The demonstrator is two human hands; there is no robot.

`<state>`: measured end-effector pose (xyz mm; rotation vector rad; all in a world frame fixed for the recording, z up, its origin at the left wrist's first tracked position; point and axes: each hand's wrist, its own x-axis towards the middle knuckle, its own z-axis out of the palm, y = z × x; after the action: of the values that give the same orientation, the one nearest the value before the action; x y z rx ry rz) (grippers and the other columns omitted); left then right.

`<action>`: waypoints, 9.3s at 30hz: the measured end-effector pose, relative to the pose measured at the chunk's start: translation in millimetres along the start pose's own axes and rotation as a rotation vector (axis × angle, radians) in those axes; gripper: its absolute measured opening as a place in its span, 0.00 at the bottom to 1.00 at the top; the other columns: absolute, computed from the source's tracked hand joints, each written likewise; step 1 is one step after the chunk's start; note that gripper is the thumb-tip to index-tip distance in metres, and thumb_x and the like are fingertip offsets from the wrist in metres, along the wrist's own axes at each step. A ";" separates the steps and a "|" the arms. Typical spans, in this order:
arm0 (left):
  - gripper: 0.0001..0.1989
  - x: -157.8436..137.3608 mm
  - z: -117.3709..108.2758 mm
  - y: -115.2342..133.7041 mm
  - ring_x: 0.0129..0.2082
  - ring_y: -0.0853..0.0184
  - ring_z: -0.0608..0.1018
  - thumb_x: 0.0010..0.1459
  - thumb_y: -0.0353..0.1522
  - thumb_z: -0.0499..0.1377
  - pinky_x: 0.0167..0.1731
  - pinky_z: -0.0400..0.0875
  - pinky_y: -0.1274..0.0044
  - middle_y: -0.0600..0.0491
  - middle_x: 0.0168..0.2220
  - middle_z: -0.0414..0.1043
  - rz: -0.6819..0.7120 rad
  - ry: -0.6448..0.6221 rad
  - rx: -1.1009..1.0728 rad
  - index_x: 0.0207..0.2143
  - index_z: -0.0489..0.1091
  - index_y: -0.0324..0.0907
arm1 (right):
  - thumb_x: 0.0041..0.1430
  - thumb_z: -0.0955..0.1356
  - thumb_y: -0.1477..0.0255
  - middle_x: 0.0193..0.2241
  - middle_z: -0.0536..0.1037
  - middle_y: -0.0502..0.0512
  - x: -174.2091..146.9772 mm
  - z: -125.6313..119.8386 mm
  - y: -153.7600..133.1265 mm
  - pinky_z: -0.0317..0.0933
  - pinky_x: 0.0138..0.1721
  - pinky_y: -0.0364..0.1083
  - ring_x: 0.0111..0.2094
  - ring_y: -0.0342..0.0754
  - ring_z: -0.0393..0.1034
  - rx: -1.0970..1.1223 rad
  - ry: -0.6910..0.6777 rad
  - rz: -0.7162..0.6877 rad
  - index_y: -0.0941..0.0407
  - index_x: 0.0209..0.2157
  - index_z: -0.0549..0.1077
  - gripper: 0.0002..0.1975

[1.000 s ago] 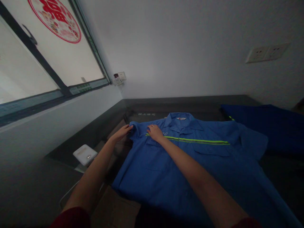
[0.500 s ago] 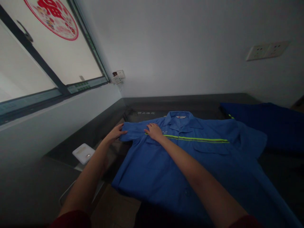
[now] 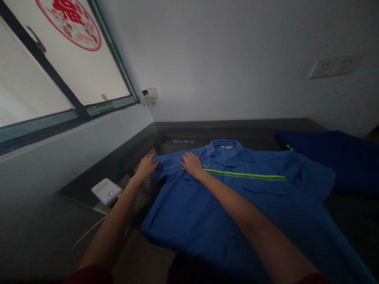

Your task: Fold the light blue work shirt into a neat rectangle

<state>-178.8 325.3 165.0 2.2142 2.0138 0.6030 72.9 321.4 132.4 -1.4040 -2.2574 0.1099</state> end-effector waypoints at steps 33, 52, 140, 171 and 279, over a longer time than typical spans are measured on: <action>0.25 35.3 57.9 0.2 0.66 0.56 0.52 0.65 0.41 0.40 0.60 0.41 0.52 0.49 0.66 0.49 0.122 -0.172 0.255 0.64 0.51 0.52 | 0.65 0.59 0.58 0.58 0.67 0.58 -55.0 11.8 -67.1 0.50 0.58 0.65 0.60 0.54 0.56 -0.008 -0.158 -0.551 0.53 0.53 0.67 0.21; 0.28 53.5 61.0 -16.2 0.65 0.49 0.53 0.64 0.41 0.38 0.56 0.40 0.43 0.44 0.66 0.47 0.145 -0.251 0.388 0.65 0.49 0.47 | 0.61 0.64 0.72 0.44 0.77 0.57 -151.0 -178.5 125.3 0.60 0.51 0.47 0.47 0.47 0.69 0.087 0.226 0.043 0.57 0.45 0.73 0.12; 0.15 38.1 217.9 522.3 0.42 0.62 0.76 0.61 0.38 0.52 0.46 0.68 0.74 0.46 0.40 0.76 0.926 -0.438 -0.219 0.37 0.74 0.38 | 0.47 0.73 0.65 0.29 0.77 0.59 -319.0 -241.8 253.3 0.61 0.37 0.48 0.35 0.55 0.72 0.073 0.062 0.979 0.57 0.23 0.71 0.11; 0.13 46.2 198.0 575.5 0.35 0.63 0.76 0.56 0.38 0.58 0.39 0.67 0.77 0.50 0.31 0.76 0.900 -0.544 -0.322 0.29 0.76 0.37 | 0.47 0.69 0.73 0.45 0.73 0.57 -352.9 -223.8 240.8 0.68 0.42 0.52 0.42 0.53 0.72 0.581 0.497 0.826 0.50 0.58 0.55 0.37; 0.14 169.9 131.9 231.0 0.39 0.64 0.78 0.54 0.27 0.54 0.41 0.69 0.80 0.51 0.39 0.78 0.318 -0.441 -0.139 0.41 0.76 0.41 | 0.62 0.61 0.68 0.41 0.78 0.57 -28.0 -122.6 259.1 0.62 0.43 0.45 0.44 0.51 0.72 0.071 0.154 0.747 0.54 0.42 0.75 0.13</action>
<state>92.2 486.9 157.5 2.3407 1.3847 0.2342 350.1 397.5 150.5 -2.0592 -1.4924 0.3047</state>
